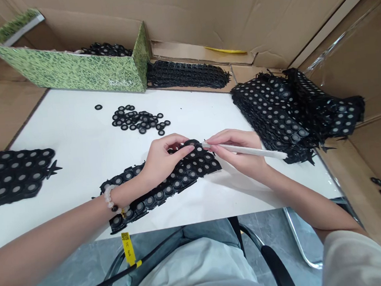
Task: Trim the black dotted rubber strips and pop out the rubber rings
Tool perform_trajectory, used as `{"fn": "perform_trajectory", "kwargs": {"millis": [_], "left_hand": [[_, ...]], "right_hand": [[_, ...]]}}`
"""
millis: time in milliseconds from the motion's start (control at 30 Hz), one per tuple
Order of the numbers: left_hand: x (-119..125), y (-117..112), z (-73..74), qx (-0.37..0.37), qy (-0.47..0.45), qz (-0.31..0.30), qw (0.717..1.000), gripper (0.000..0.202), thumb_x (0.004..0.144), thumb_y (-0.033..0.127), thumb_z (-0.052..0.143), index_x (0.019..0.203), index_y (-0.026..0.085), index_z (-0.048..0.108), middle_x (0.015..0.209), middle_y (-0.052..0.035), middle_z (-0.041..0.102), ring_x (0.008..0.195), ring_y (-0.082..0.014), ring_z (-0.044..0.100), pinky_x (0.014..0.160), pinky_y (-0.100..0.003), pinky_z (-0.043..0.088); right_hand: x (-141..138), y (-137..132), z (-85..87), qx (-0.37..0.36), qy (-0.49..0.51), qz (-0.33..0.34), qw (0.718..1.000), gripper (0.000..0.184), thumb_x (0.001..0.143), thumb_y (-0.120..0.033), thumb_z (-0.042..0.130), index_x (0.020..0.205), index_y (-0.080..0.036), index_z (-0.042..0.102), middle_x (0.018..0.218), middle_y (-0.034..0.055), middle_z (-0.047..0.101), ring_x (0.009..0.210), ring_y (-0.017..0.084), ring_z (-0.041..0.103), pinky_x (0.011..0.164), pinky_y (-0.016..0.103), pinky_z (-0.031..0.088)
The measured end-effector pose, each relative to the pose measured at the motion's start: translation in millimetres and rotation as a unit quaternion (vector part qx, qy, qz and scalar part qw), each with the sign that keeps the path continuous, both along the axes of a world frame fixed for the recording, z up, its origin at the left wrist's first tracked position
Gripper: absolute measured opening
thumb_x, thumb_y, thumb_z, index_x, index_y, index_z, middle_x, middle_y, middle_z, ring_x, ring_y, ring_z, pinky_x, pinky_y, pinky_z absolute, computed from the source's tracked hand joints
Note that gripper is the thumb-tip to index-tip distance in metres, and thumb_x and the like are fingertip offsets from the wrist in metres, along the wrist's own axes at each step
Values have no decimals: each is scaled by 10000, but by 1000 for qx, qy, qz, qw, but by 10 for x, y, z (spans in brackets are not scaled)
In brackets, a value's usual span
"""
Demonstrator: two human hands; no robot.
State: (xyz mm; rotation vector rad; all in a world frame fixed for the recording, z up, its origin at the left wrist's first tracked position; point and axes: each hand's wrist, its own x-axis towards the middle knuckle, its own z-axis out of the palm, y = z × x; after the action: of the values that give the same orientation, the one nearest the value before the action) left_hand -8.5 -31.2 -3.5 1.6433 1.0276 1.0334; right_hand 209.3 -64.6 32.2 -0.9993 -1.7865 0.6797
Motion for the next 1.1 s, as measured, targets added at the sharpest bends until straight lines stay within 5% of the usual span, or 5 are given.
{"fn": "perform_trajectory", "kwargs": {"millis": [667, 1100], "left_hand": [[-5, -1, -35, -3, 5, -8, 1000, 173, 833, 352, 748, 848, 180, 763, 867, -23, 781, 802, -170, 684, 758, -277, 507], [11, -83, -24, 162, 32, 7, 986, 91, 896, 253, 698, 856, 181, 735, 890, -44, 775, 840, -171, 704, 822, -285, 545]], "right_hand": [[18, 19, -83, -9, 1, 21, 1000, 64, 899, -197, 713, 930, -212, 768, 965, 47, 801, 902, 168, 762, 816, 289, 624], [-130, -76, -211, 128, -70, -28, 989, 136, 947, -133, 608, 993, -220, 703, 989, 59, 774, 926, 175, 745, 842, 315, 613]]}}
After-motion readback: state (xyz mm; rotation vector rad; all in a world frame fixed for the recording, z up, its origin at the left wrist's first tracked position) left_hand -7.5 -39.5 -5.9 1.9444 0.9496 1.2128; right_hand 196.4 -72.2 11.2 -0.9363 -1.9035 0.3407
